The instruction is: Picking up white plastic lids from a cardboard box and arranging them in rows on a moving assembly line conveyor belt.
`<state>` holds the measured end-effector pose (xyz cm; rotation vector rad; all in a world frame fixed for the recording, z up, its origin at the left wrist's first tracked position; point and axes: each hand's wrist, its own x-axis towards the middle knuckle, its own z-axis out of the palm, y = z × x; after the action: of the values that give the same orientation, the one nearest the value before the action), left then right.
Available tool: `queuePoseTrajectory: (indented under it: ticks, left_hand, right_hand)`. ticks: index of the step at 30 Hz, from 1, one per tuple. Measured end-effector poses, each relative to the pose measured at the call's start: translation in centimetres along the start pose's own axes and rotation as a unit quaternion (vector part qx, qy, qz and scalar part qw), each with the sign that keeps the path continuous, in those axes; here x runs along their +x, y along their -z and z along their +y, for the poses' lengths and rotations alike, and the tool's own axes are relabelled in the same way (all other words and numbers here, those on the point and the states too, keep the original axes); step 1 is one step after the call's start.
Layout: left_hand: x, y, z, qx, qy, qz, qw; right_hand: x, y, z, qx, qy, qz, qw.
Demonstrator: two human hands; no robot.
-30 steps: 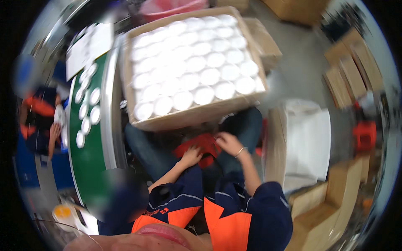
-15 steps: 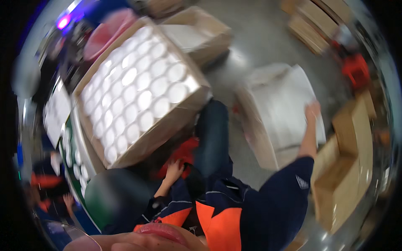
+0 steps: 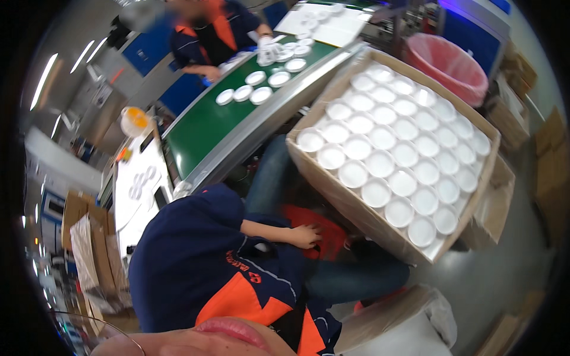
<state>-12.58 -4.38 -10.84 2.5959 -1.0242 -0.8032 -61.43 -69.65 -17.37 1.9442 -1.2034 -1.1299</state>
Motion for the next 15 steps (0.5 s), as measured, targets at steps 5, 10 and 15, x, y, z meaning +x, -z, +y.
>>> queuePoseTrajectory:
  ticks: [5,10,15]
  left_hand:
    - [1.1,-0.3,-0.2,-0.002,-0.015,0.0,1.0]
    - [0.9,0.1,0.0,-0.002,-0.006,-0.014,1.0]
    - [0.9,0.3,-0.4,-0.034,-0.015,-0.018,0.999]
  right_hand:
    - [3.0,4.5,-3.5,0.046,-0.005,0.082,0.996]
    - [2.4,7.3,-1.1,0.088,-0.052,0.135,0.986]
    - [0.8,11.6,2.7,0.126,-0.102,0.194,0.968]
